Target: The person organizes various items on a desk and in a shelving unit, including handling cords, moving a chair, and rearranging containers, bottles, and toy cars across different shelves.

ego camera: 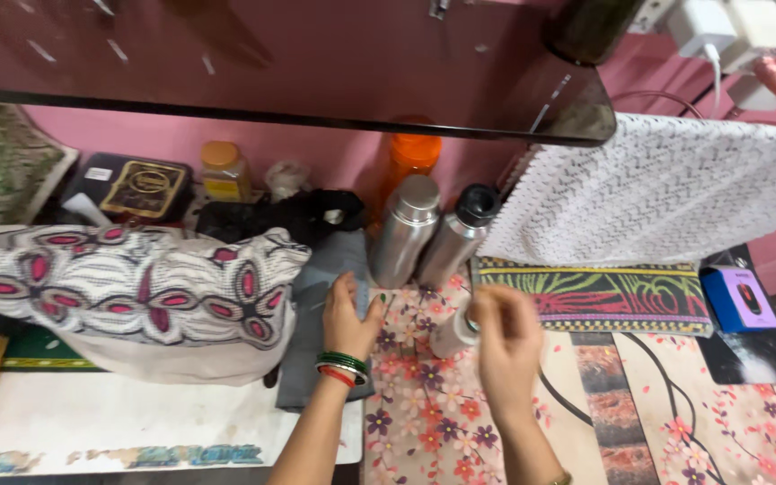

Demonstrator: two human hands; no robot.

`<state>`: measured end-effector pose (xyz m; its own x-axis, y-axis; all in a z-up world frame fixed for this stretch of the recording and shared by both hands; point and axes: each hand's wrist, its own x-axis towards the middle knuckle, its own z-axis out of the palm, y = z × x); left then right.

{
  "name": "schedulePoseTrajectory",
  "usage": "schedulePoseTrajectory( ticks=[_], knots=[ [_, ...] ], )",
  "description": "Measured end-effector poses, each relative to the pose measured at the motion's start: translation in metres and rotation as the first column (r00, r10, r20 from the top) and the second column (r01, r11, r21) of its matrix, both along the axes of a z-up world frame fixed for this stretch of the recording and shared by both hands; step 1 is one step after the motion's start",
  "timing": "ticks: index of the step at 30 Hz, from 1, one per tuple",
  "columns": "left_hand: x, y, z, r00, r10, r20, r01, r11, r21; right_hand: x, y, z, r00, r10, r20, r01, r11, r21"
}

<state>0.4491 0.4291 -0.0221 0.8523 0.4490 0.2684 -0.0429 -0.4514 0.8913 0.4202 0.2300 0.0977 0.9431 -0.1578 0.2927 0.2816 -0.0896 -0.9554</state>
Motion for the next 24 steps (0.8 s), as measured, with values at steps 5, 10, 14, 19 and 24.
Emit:
schedulePoseTrajectory(
  ticks=[5, 10, 14, 19, 24],
  knots=[
    [-0.03, 0.024, 0.032, 0.918, -0.163, -0.362, 0.141, 0.986, -0.088, 0.079, 0.114, -0.01, 0.796, 0.532, -0.289, -0.504, 0.847, 0.17],
    [-0.079, 0.044, 0.032, 0.951, -0.246, -0.186, 0.254, 0.967, 0.024, 0.167, 0.207, -0.068, 0.914, 0.237, -0.328, -0.356, 0.856, -0.374],
    [-0.106, 0.054, 0.036, 0.946, -0.25, -0.208, 0.255, 0.967, -0.005, 0.215, 0.248, -0.108, 0.853, 0.122, -0.507, -0.441, 0.69, -0.575],
    [-0.112, 0.061, 0.044, 0.942, -0.208, -0.263, 0.219, 0.976, 0.013, 0.209, 0.243, -0.121, 0.878, 0.138, -0.458, -0.371, 0.8, -0.472],
    [-0.106, 0.054, 0.085, 0.993, -0.079, -0.09, 0.086, 0.994, 0.068, 0.172, 0.209, -0.079, 0.971, 0.231, 0.066, -0.169, 0.851, -0.498]
  ],
)
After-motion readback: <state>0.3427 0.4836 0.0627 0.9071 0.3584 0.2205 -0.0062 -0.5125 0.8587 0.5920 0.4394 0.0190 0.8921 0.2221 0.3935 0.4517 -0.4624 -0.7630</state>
